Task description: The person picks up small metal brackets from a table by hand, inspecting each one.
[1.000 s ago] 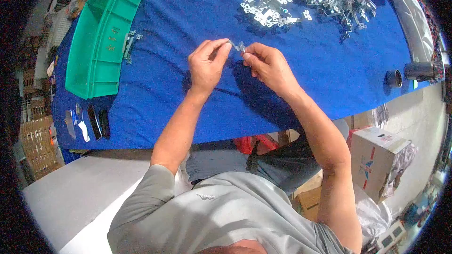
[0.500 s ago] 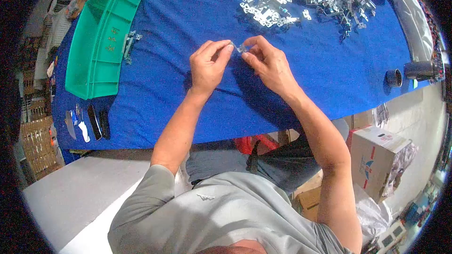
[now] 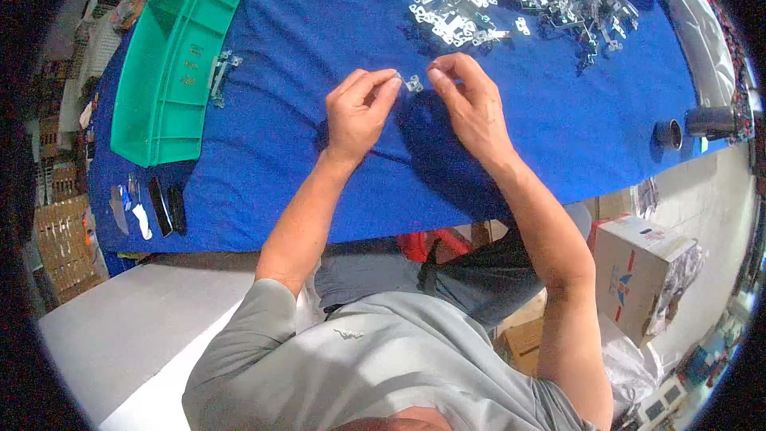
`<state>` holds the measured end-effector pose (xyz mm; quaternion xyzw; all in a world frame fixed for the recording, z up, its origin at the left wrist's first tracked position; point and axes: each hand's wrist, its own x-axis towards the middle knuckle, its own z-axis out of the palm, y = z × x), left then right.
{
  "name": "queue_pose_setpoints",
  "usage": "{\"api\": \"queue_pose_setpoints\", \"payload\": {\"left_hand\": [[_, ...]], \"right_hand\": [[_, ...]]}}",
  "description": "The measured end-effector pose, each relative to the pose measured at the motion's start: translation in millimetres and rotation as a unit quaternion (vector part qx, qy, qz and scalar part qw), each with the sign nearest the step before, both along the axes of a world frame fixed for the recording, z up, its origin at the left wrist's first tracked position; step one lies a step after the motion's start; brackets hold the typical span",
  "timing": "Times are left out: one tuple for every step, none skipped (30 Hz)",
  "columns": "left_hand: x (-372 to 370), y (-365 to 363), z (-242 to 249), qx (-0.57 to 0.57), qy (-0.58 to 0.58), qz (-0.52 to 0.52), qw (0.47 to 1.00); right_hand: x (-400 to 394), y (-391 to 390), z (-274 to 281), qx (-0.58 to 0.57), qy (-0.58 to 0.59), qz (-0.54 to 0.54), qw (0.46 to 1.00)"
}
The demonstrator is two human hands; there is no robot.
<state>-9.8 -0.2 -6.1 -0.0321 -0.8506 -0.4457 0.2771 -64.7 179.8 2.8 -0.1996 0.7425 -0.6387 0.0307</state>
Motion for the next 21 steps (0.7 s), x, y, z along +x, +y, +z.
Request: {"api": "queue_pose_setpoints", "payload": {"left_hand": [[0.0, -0.4, -0.1, 0.016, 0.003, 0.014, 1.000], [-0.1, -0.6, 0.0, 0.032, 0.005, 0.029, 0.999], [0.4, -0.5, 2.0, 0.032, 0.006, 0.028, 0.999], [1.2, -0.2, 5.5, 0.042, -0.001, 0.034, 0.999], [1.8, -0.3, 7.4, 0.052, -0.007, 0.040, 0.998], [1.2, -0.3, 6.1, 0.051, -0.007, 0.041, 0.998], [0.1, 0.0, 3.5, 0.058, 0.000, 0.039, 0.998], [-0.6, 0.1, 1.8, 0.065, 0.008, 0.037, 0.997], [-1.1, 0.0, 1.5, 0.065, 0.008, 0.037, 0.997], [-1.6, -0.1, 1.4, 0.059, 0.013, 0.037, 0.997], [-1.7, -0.4, 1.2, 0.054, 0.016, 0.037, 0.998], [-1.7, -0.4, 1.0, 0.054, 0.016, 0.037, 0.998], [-2.0, -0.4, 0.7, 0.053, 0.016, 0.036, 0.998], [-1.9, -0.3, 0.5, 0.053, 0.015, 0.036, 0.998], [-1.3, -0.7, 1.2, 0.053, 0.014, 0.036, 0.998], [-0.7, -1.4, 2.6, 0.042, 0.004, 0.033, 0.999], [-0.3, -1.5, 3.4, 0.031, -0.005, 0.030, 0.999], [0.1, -1.1, 3.5, 0.031, -0.005, 0.030, 0.999], [0.2, -0.6, 3.7, 0.034, -0.014, 0.032, 0.999], [0.2, -0.2, 3.7, 0.037, -0.022, 0.035, 0.998], [-0.2, 0.2, 2.8, 0.037, -0.023, 0.034, 0.998]], "right_hand": [[-0.4, 1.4, 1.7, -0.008, -0.059, 0.014, 0.998], [-0.5, 2.6, 4.2, -0.017, -0.118, 0.027, 0.993], [-0.5, 3.3, 9.9, -0.017, -0.118, 0.027, 0.993], [-0.6, 3.7, 17.7, 0.027, -0.196, 0.077, 0.977], [0.1, 3.5, 21.7, 0.071, -0.273, 0.127, 0.951], [1.5, 2.3, 19.1, 0.070, -0.273, 0.127, 0.951], [3.5, 0.6, 14.0, 0.059, -0.270, 0.133, 0.952], [5.3, -0.5, 11.4, 0.047, -0.267, 0.138, 0.953], [6.1, -0.8, 13.9, 0.044, -0.262, 0.138, 0.954], [6.2, -0.4, 14.6, 0.044, -0.262, 0.138, 0.954], [6.6, -0.3, 15.0, 0.047, -0.253, 0.136, 0.957], [6.7, -0.4, 15.1, 0.050, -0.244, 0.134, 0.959], [6.2, -0.1, 13.8, 0.050, -0.244, 0.134, 0.959], [6.0, 0.5, 11.1, 0.074, -0.207, 0.127, 0.967], [6.1, 0.8, 8.6, 0.098, -0.171, 0.120, 0.973], [6.2, 0.5, 6.8, 0.098, -0.171, 0.120, 0.973], [6.2, 0.0, 5.3, 0.100, -0.146, 0.103, 0.979], [6.4, -0.5, 4.7, 0.101, -0.121, 0.086, 0.984], [7.3, -1.6, 5.1, 0.101, -0.121, 0.085, 0.984], [8.9, -3.5, 5.6, 0.084, -0.114, 0.077, 0.987], [10.0, -4.2, 5.9, 0.068, -0.108, 0.069, 0.989]]}}
